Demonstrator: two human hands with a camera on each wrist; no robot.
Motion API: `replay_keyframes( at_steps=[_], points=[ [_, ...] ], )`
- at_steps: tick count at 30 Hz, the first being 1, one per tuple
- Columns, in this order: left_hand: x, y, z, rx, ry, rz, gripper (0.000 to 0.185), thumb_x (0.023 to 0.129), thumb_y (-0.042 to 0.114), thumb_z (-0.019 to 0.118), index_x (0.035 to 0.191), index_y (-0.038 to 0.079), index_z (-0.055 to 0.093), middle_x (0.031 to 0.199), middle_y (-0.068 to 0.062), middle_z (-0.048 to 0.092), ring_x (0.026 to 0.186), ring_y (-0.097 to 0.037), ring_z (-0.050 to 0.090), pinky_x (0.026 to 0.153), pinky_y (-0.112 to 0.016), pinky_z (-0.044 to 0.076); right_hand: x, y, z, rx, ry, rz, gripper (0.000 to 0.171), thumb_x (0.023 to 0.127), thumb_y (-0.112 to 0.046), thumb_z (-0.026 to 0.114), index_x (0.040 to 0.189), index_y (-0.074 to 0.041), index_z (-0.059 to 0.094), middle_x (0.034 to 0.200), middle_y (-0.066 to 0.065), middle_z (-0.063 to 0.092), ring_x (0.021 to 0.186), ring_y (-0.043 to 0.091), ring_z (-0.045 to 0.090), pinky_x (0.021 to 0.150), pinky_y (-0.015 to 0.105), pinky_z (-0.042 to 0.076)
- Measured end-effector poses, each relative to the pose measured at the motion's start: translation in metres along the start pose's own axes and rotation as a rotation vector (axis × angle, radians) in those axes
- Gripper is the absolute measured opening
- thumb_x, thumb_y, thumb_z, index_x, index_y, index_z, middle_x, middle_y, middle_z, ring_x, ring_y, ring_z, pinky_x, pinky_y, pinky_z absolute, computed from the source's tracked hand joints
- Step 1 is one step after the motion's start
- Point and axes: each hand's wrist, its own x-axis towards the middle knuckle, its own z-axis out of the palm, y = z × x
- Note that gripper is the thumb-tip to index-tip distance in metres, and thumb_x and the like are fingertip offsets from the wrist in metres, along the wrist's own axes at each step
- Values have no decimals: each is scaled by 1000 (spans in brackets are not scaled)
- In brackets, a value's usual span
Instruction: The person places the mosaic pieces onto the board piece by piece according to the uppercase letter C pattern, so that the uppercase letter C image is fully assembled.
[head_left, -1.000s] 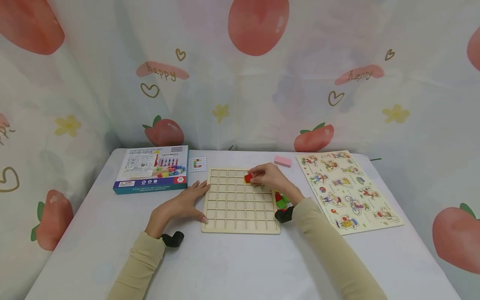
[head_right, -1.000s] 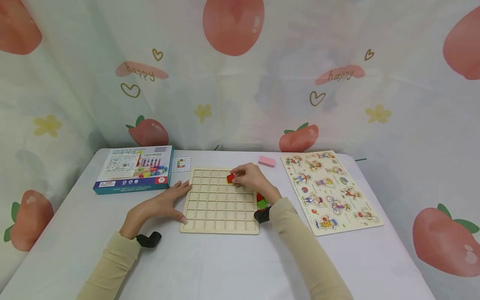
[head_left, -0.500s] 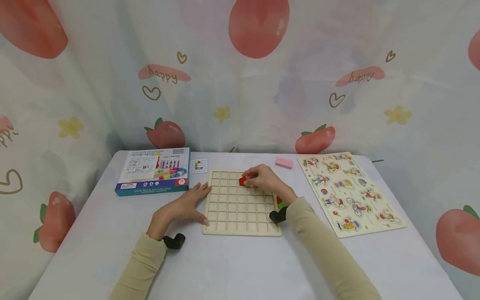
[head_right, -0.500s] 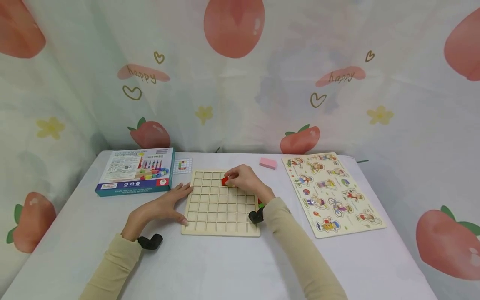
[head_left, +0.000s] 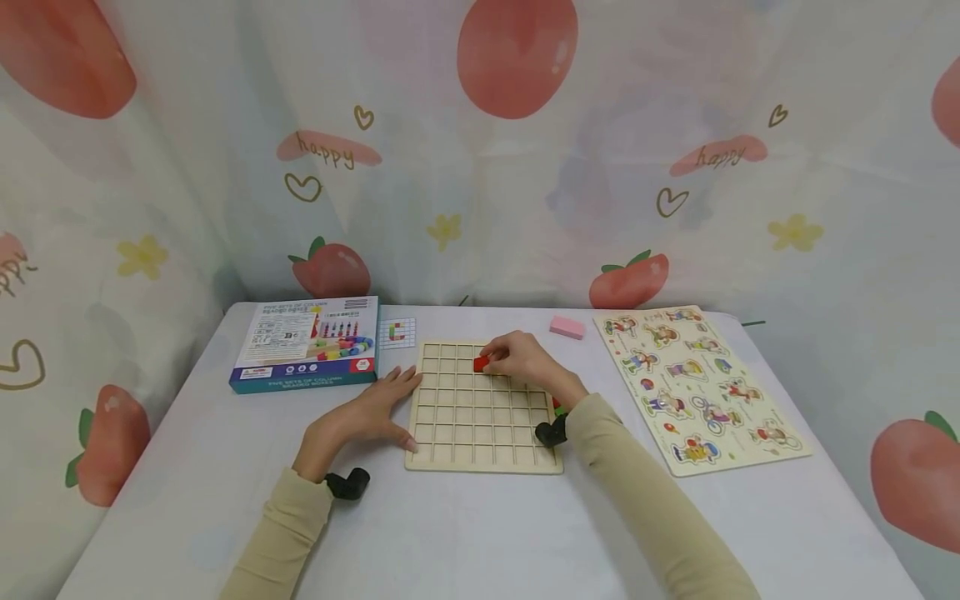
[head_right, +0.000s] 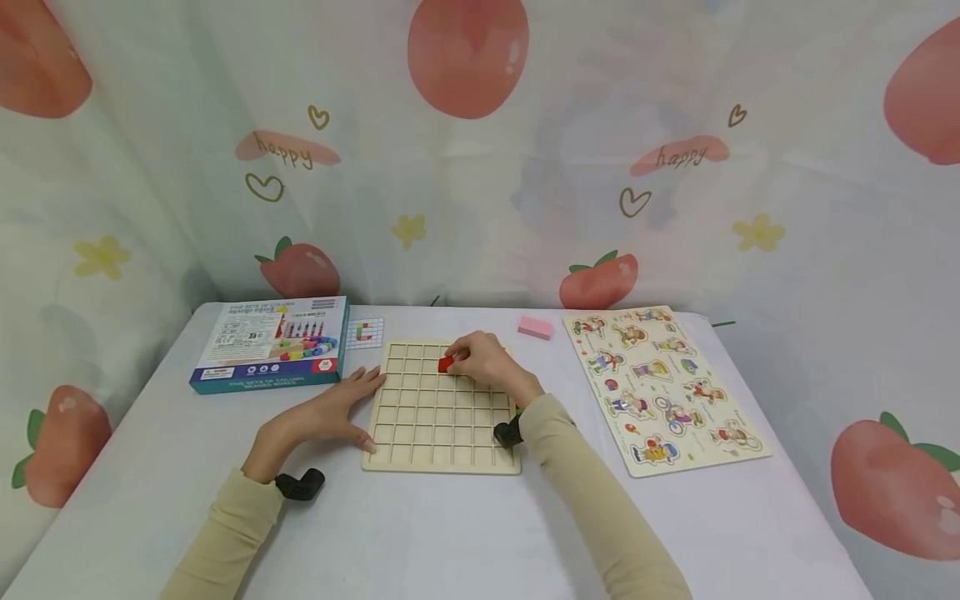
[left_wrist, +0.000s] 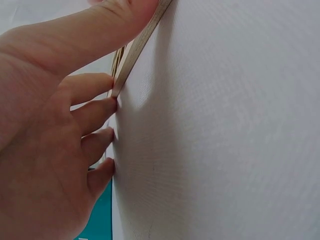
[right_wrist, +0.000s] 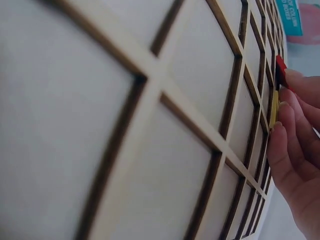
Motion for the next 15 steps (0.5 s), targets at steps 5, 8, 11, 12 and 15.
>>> replay_keyframes(
  at_steps=[5, 8, 11, 12, 15],
  points=[
    [-1, 0, 0, -2, 2, 3, 111, 76, 34, 91, 163, 10, 27, 174, -10, 15, 161, -37, 2, 127, -63, 10, 1, -2, 0, -17, 1, -32, 24, 90, -10, 79, 112, -2, 77, 88, 4, 73, 78, 11, 61, 78, 26, 51],
    [-2, 1, -1, -6, 2, 5, 110, 76, 33, 91, 163, 9, 28, 173, -10, 15, 161, -37, 2, 127, -63, 10, 0, -2, 0, -19, 4, -36, 22, 90, -10, 79, 111, -3, 77, 88, 4, 74, 78, 11, 62, 80, 27, 53],
    [-2, 1, -1, -4, 1, 7, 111, 76, 33, 91, 163, 9, 27, 174, -10, 15, 161, -37, 1, 127, -63, 9, -2, 0, -1, -5, 3, -30, 22, 91, -11, 77, 112, -5, 77, 92, 3, 74, 82, 11, 64, 80, 28, 53],
    [-1, 1, -1, -4, 1, 6, 111, 76, 33, 91, 163, 9, 27, 174, -10, 15, 161, -37, 1, 127, -63, 9, -3, 1, -2, 4, 3, -30, 22, 92, -11, 76, 113, -5, 77, 94, 4, 74, 83, 13, 65, 81, 28, 53],
    [-1, 2, 0, -4, 0, 8, 111, 76, 33, 91, 163, 9, 27, 174, -10, 15, 161, -37, 1, 127, -63, 10, -8, 5, -6, 29, 17, -33, 22, 94, -10, 71, 115, -4, 76, 98, 6, 74, 89, 17, 66, 83, 31, 55]
  ],
)
